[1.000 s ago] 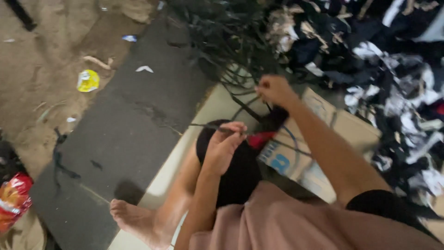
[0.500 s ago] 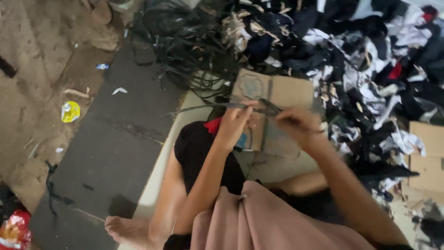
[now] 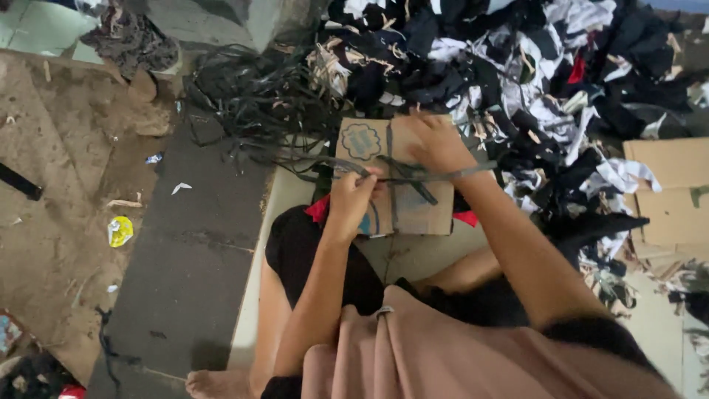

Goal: The person sorts through a pile of black and white fabric scraps on the floor, places some into a small cardboard box, and secures the box by tying it with several lengths of black plastic strips.

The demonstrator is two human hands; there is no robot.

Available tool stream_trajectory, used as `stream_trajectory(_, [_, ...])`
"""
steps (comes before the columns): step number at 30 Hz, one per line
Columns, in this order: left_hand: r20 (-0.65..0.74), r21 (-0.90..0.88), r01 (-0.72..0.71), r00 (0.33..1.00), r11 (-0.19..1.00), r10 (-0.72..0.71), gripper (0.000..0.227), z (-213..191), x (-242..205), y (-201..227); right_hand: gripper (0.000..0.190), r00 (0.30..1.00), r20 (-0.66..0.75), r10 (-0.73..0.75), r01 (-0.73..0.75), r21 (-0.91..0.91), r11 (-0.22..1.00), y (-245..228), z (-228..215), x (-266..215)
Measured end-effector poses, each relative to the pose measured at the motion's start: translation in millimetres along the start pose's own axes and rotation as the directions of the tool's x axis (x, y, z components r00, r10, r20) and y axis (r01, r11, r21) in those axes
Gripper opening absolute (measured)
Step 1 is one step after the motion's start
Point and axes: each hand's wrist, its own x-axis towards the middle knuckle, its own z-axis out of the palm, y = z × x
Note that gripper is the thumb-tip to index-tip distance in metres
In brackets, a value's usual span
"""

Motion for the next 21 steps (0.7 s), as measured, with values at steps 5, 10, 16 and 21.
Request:
stream_trajectory(5, [-0.111, -0.108, -0.08, 0.991, 0.991, 0.068, 0.045, -7, 20, -24, 0.064, 0.991, -0.128, 0.031, -0.071, -0.323, 0.944, -10, 37, 35])
stream_trajectory(10, [-0.061, -0.34, -0.204, 0.979, 0.918, 0.195, 0.032, -9, 4, -11, 0.053, 0.905, 0.369, 0.213, -0.24, 0.027, 0.97, -1, 4, -53])
stream_trajectory(16, [0.083, -0.557, -0.223, 0.944, 0.8, 0.32, 0.022, 65, 21, -18, 0.05, 0.878, 0.281, 0.388, -0.479, 0.487, 0.73, 2, -42, -111])
stream_trajectory(21, [0.081, -0.36, -0.362, 0.906, 0.86, 0.416, 0.015, 64, 22, -16, 0.066, 0.794, 0.472, 0.382, -0.557, 0.818, 0.146, -37, -112, -86])
